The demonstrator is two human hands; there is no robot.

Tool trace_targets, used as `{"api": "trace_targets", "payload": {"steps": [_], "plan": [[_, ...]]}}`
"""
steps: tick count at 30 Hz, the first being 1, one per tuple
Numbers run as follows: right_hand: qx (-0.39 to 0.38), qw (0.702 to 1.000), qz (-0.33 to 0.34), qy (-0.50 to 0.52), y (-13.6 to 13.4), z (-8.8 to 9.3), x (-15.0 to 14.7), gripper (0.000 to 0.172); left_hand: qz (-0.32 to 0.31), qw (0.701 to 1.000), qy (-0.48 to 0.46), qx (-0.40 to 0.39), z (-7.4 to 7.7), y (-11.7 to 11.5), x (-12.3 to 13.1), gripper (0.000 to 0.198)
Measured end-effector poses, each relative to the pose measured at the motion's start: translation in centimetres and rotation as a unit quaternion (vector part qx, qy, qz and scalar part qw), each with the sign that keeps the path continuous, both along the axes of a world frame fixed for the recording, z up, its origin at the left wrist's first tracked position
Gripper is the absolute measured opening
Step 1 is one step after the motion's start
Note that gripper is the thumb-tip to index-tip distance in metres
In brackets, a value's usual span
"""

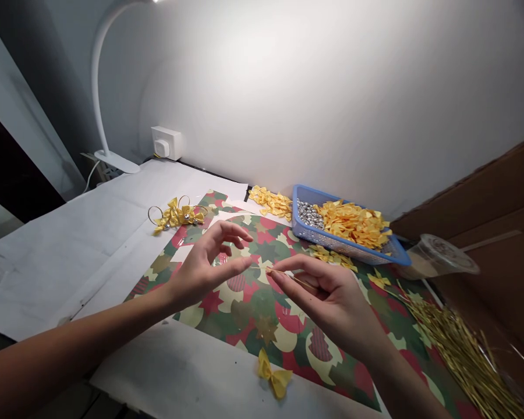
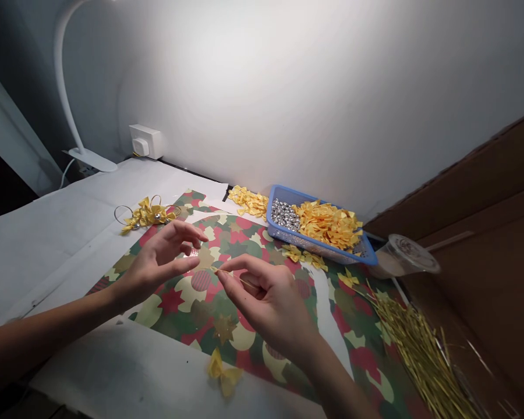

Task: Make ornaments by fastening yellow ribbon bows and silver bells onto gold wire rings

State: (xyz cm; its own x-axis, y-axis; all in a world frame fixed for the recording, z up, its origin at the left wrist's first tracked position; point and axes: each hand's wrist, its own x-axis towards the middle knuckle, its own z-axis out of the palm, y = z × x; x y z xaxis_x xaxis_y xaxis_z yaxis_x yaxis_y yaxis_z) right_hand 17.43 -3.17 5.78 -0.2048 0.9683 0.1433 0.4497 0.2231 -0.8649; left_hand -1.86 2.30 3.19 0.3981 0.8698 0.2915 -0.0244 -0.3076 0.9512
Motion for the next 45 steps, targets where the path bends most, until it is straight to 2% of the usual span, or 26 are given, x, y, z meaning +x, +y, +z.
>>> {"api": "trace_targets", "payload": {"steps": [2, 5, 7, 9, 13, 21, 33, 38, 45], "plan": [[-0.004, 1.0, 0.003, 0.001, 0.0, -0.1, 0.0, 0.024, 0.009, 0.99, 0.054, 0.133, 0.0, -0.1, -0.2, 0.019], [-0.021, 1.0, 0.009, -0.001, 0.0, -0.1, 0.0, 0.024, 0.039, 0.941, 0.12, 0.314, -0.1, -0.3, -0.3, 0.023], [-0.027, 1.0, 0.013, -0.005, -0.1, 0.0, -0.1, 0.025, 0.065, 0.912, 0.147, 0.376, -0.1, -0.5, -0.1, 0.022], [-0.022, 0.999, 0.02, -0.012, -0.2, -0.1, -0.2, 0.025, 0.08, 0.898, 0.161, 0.401, -0.1, -0.6, 0.0, 0.019], [-0.008, 0.999, 0.036, -0.032, -0.2, -0.2, -0.2, 0.021, 0.087, 0.898, 0.173, 0.394, -0.1, -0.7, 0.2, 0.015], [-0.001, 0.998, 0.036, -0.041, -0.3, 0.0, 0.0, 0.021, 0.068, 0.923, 0.162, 0.342, -0.2, -0.7, 0.1, 0.01], [-0.045, 0.999, 0.015, 0.003, -0.4, 0.9, 0.1, 0.023, 0.035, 0.962, 0.114, 0.244, -0.2, -0.5, 0.1, 0.01], [-0.042, 0.999, -0.011, 0.006, -0.7, 1.1, -0.2, 0.024, 0.036, 0.961, 0.113, 0.251, -0.1, -0.6, 0.1, 0.012], [-0.031, 0.999, 0.018, -0.009, -0.5, 0.6, 0.1, 0.024, 0.056, 0.925, 0.137, 0.351, -0.1, -0.8, 0.1, 0.018]]}}
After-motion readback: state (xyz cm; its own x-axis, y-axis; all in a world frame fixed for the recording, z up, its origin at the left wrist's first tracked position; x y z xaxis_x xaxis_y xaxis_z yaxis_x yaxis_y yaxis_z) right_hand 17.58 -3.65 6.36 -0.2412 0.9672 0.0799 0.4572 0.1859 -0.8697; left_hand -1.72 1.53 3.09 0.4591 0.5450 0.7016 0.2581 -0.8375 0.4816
